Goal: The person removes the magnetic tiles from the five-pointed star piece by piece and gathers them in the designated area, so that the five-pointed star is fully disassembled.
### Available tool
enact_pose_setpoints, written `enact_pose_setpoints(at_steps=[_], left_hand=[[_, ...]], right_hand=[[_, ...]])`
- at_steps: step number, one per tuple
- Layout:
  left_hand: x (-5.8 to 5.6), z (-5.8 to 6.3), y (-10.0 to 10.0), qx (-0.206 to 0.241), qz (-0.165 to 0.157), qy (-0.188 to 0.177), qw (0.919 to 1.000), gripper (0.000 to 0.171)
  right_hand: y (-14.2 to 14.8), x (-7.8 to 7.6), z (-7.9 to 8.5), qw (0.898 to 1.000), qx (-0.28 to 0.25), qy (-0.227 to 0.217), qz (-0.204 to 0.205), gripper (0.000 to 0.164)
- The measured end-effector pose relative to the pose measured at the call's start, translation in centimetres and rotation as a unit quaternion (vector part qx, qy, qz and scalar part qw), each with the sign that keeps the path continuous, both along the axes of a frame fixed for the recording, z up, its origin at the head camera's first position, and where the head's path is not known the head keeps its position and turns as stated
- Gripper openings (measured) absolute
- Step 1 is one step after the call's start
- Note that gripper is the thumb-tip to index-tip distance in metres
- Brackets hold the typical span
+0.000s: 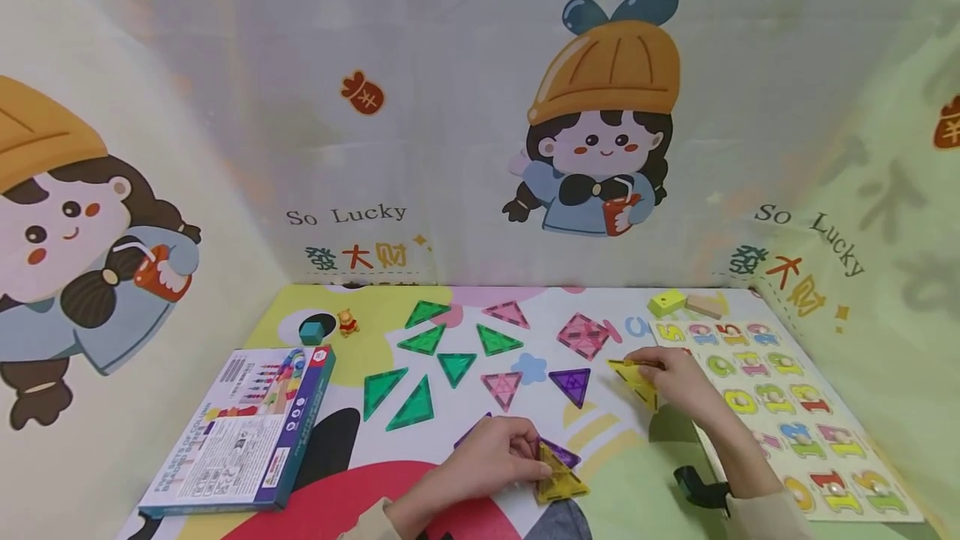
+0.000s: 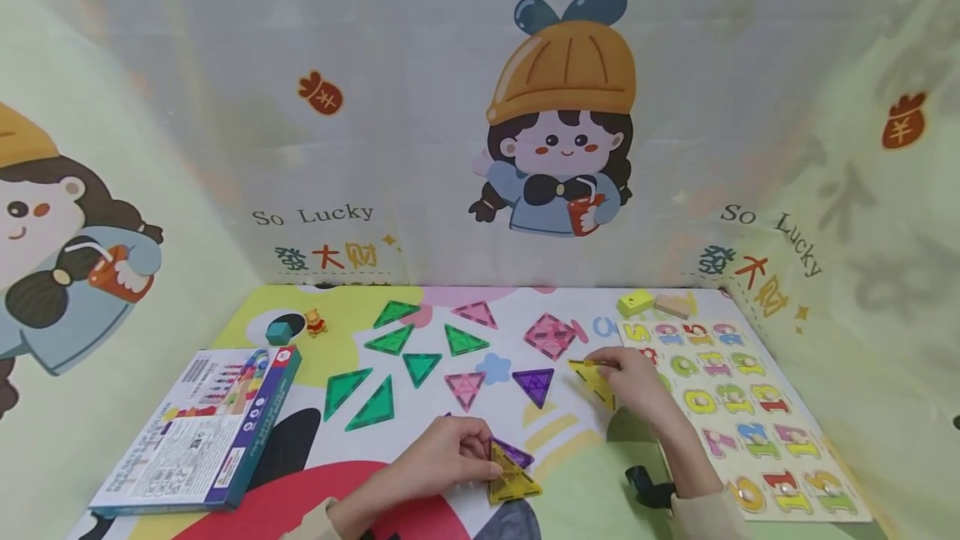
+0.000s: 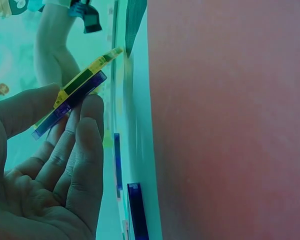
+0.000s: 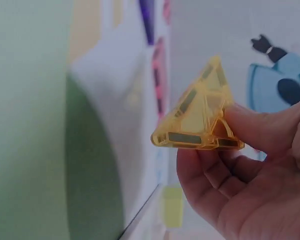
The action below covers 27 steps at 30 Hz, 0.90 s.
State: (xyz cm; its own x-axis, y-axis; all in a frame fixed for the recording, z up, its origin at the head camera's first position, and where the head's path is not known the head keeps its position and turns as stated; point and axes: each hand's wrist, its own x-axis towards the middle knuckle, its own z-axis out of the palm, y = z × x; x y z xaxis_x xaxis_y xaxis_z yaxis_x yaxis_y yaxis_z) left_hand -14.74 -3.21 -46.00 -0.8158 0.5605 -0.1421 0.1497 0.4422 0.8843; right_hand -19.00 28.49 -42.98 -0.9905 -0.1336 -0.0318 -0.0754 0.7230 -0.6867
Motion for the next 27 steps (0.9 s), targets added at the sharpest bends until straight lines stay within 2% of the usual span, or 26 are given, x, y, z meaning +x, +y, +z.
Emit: enact_pose_setpoints(at_steps=[3, 10, 13, 15, 18, 21, 24, 27], left_hand=[[0.0, -0.1, 0.1, 0.005, -0.002, 0.000, 1.0000, 0.022], [-0.2, -0.2, 0.0, 0.002, 0.001, -0.007, 1.0000, 0.023], [-0.3, -0.3, 0.0, 0.001, 0.004, -0.008, 1.0000, 0.023], [-0.3, -0.5, 0.0, -0.002, 0.006, -0.002, 1.0000, 0.023], [-0.4, -0.6, 0.1, -0.004, 0.010, 0.012, 0.9999, 0.023], [-0.6, -0.7, 0.2, -0.006, 0.011, 0.025, 0.9996, 0.024], [-0.7, -0.7, 0.4, -0.008, 0.012, 0.033, 0.9994, 0.024], [-0.8, -0.5, 0.7, -0.011, 0.012, 0.038, 0.9991, 0.024]], right_hand=[[0.4, -0.7, -0.7, 0.999, 0.025, 0.012, -0.034, 0.023], [1.3, -1.7, -2.3, 0.995, 0.075, 0.041, -0.054, 0.019], [1.2, -1.6, -2.2, 0.991, 0.100, 0.050, -0.067, 0.024], [0.8, -1.3, -1.6, 0.991, 0.103, 0.054, -0.059, 0.028], [-0.4, -0.1, -0.7, 0.996, 0.076, 0.050, 0.002, 0.029], [-2.0, 1.5, -0.3, 0.993, 0.015, 0.023, 0.114, 0.026], [-3.8, 3.0, -0.7, 0.972, -0.055, -0.043, 0.224, 0.022], [-5.4, 3.7, -1.6, 0.947, -0.114, -0.112, 0.279, 0.015]])
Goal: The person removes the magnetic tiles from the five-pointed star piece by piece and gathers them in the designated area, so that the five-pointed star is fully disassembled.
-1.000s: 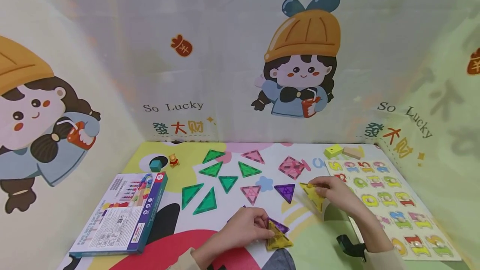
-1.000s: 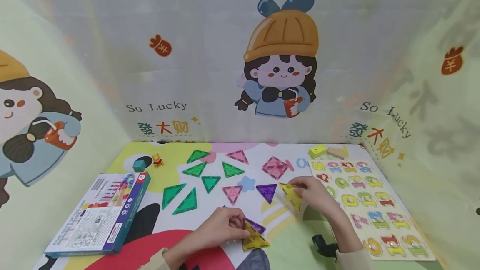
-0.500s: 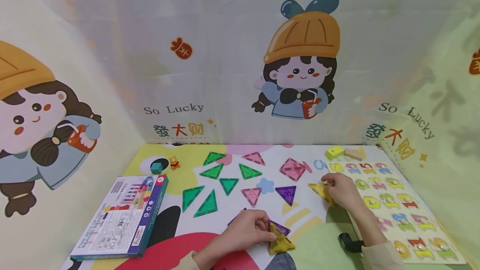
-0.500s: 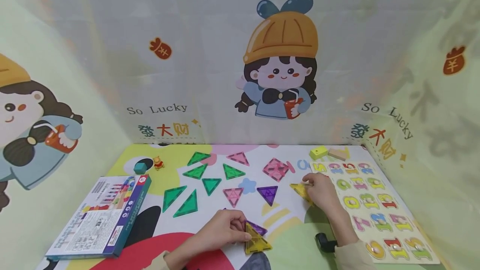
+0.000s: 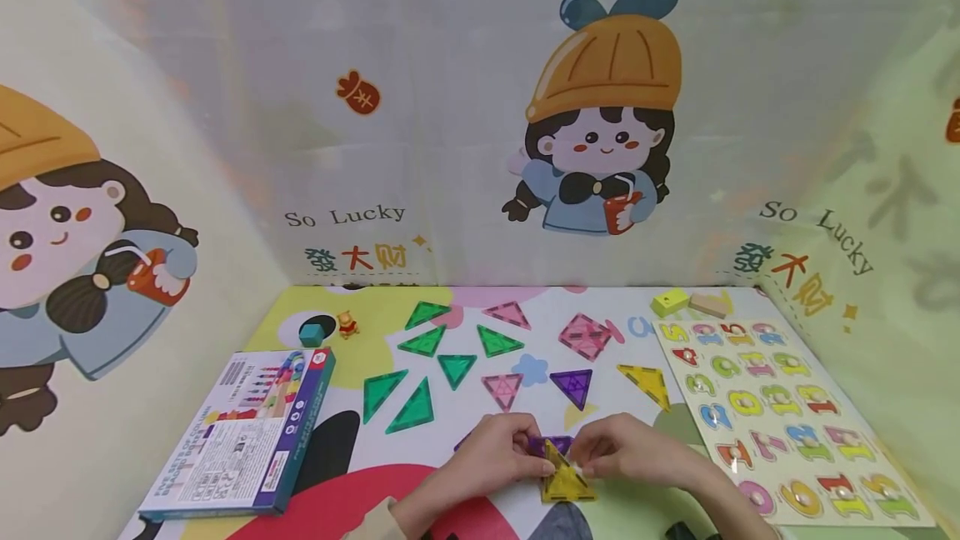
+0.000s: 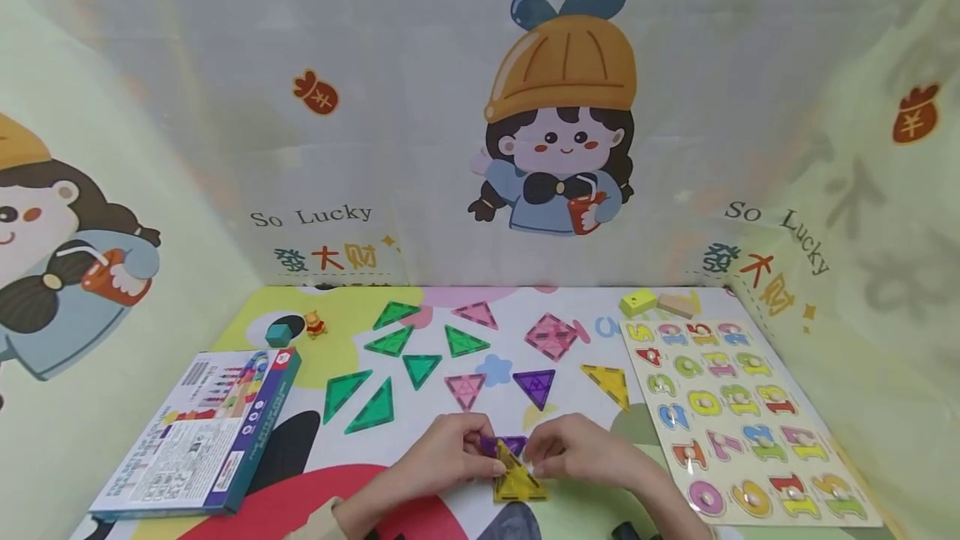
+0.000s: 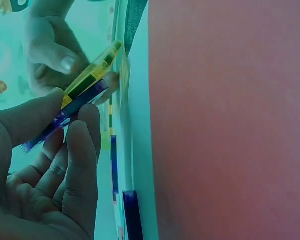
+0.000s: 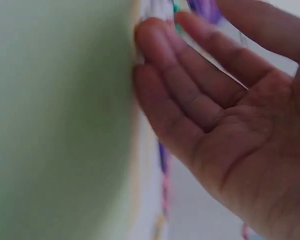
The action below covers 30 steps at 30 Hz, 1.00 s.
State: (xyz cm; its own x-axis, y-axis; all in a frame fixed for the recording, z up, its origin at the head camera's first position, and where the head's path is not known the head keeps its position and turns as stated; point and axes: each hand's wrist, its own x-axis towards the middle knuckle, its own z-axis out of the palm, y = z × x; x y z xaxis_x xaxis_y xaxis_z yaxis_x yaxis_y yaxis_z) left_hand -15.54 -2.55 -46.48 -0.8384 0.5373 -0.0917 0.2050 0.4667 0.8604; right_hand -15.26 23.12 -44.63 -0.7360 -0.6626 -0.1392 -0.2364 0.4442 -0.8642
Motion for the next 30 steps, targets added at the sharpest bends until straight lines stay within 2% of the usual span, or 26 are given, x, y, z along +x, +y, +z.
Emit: enact_pose_setpoints(at_steps=[4, 9, 14, 23, 26, 30], left_hand=[[0.0, 0.1, 0.3, 0.002, -0.002, 0.001, 1.0000, 0.024], [0.0, 0.0, 0.3, 0.009, -0.009, -0.007, 0.9999, 0.023], [0.0, 0.0, 0.0, 0.019, -0.019, -0.023, 0.9994, 0.022], [-0.3, 0.0, -0.5, 0.024, -0.013, -0.044, 0.9987, 0.021], [-0.3, 0.1, -0.6, 0.021, -0.008, -0.045, 0.9987, 0.022], [-0.4, 0.2, -0.7, 0.010, -0.009, -0.034, 0.9993, 0.021]], right_hand=[[-1.3, 0.3, -0.9, 0.998, -0.037, -0.041, 0.021, 0.009], [-1.8, 0.4, -1.3, 0.997, -0.054, -0.043, 0.026, 0.009], [-2.1, 0.6, -1.1, 0.996, -0.072, -0.053, 0.013, 0.003], [-0.7, 0.3, -0.2, 0.997, -0.051, -0.042, -0.048, 0.008], [0.5, -0.1, 0.2, 0.995, -0.055, -0.052, -0.071, 0.011], [1.9, -0.6, 0.6, 0.992, -0.038, -0.044, -0.109, 0.016]])
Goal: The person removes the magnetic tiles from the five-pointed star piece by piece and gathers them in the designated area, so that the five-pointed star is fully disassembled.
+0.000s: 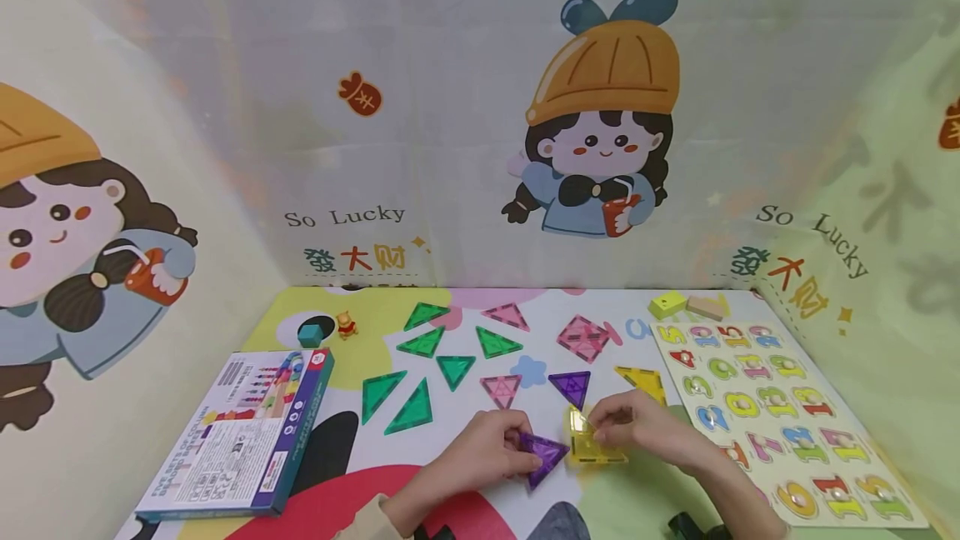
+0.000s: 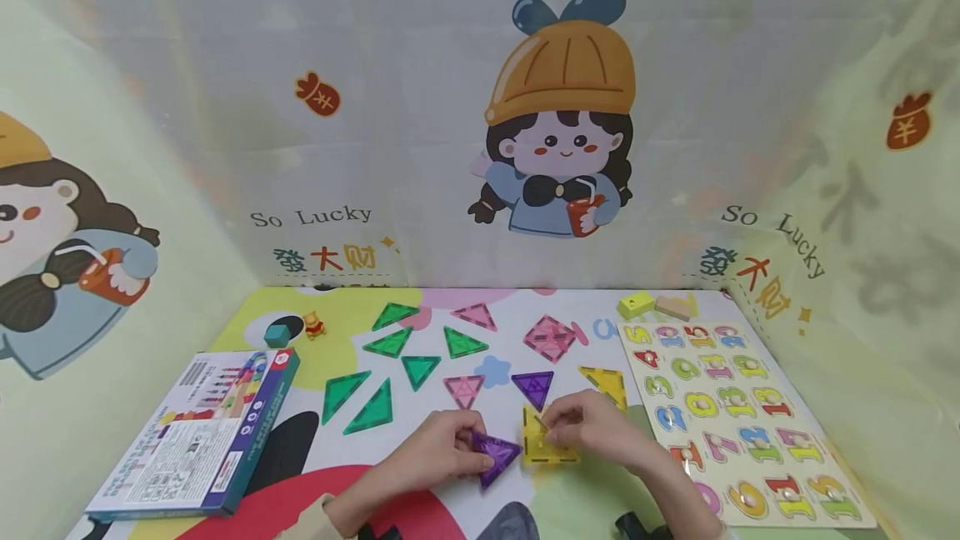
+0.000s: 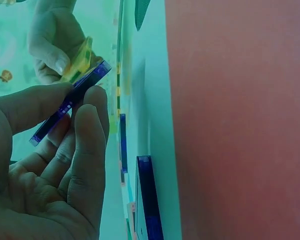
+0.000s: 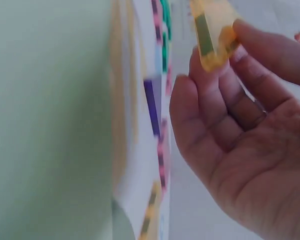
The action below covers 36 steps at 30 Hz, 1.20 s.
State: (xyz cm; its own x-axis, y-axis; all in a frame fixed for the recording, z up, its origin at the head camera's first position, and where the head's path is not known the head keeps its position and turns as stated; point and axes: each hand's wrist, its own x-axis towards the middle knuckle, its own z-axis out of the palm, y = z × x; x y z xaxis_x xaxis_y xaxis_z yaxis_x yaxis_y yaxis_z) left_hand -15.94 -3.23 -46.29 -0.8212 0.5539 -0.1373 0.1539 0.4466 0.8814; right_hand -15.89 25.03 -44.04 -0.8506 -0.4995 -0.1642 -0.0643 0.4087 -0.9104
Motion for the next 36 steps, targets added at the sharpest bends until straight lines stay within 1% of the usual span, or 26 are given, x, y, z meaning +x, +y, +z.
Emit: enact_pose_setpoints(at_steps=[2, 4, 7, 9, 11, 14, 18, 20, 23, 25, 27, 29, 31, 33, 36], left_hand=[[0.0, 0.0, 0.1, -0.009, -0.001, 0.003, 1.0000, 0.020], [-0.1, 0.0, 0.1, -0.017, -0.004, 0.007, 0.9998, 0.020], [0.0, -0.1, 0.2, -0.029, -0.010, 0.016, 0.9994, 0.020], [-0.1, -0.2, 0.3, -0.038, -0.017, 0.027, 0.9988, 0.020], [-0.1, -0.2, 0.4, -0.047, -0.024, 0.037, 0.9979, 0.020], [-0.2, 0.0, 0.7, -0.059, -0.030, 0.049, 0.9966, 0.020], [-0.5, 0.3, 1.1, -0.069, -0.031, 0.062, 0.9952, 0.020], [-0.8, 0.4, 1.4, -0.077, -0.031, 0.071, 0.9940, 0.020], [-1.2, 0.3, 1.9, -0.090, -0.029, 0.085, 0.9920, 0.020], [-1.5, 0.2, 2.2, -0.100, -0.023, 0.091, 0.9905, 0.023], [-1.8, 0.1, 2.5, -0.113, -0.017, 0.106, 0.9878, 0.024], [-2.1, 0.0, 2.8, -0.133, -0.011, 0.130, 0.9825, 0.027], [-2.4, -0.1, 3.0, -0.159, -0.003, 0.162, 0.9738, 0.028], [-2.6, -0.3, 3.2, -0.187, 0.002, 0.197, 0.9624, 0.029], [-2.6, -0.4, 3.4, -0.231, 0.014, 0.247, 0.9410, 0.029]], right_hand=[[0.8, -0.4, 0.2, 0.999, 0.028, 0.013, -0.032, 0.018], [1.7, -0.7, 0.2, 0.995, 0.064, 0.024, -0.076, 0.019], [2.7, -1.1, 0.0, 0.980, 0.134, 0.061, -0.137, 0.019], [3.1, -1.3, -0.3, 0.968, 0.171, 0.083, -0.162, 0.019], [3.3, -1.4, -0.6, 0.958, 0.201, 0.105, -0.176, 0.018], [3.2, -1.7, -1.1, 0.951, 0.216, 0.126, -0.181, 0.017], [2.9, -2.0, -1.3, 0.942, 0.231, 0.149, -0.190, 0.014], [2.7, -2.0, -1.2, 0.939, 0.237, 0.150, -0.197, 0.014], [2.4, -2.2, -1.0, 0.939, 0.240, 0.141, -0.200, 0.017], [2.1, -2.3, -0.8, 0.942, 0.236, 0.134, -0.199, 0.018], [1.9, -2.3, -0.7, 0.943, 0.233, 0.138, -0.194, 0.018], [1.6, -2.4, -0.6, 0.944, 0.230, 0.144, -0.188, 0.018], [1.5, -2.5, -0.6, 0.945, 0.228, 0.148, -0.182, 0.018], [1.3, -2.6, -0.6, 0.945, 0.230, 0.151, -0.177, 0.018], [1.3, -2.7, -0.7, 0.944, 0.235, 0.154, -0.171, 0.018]])
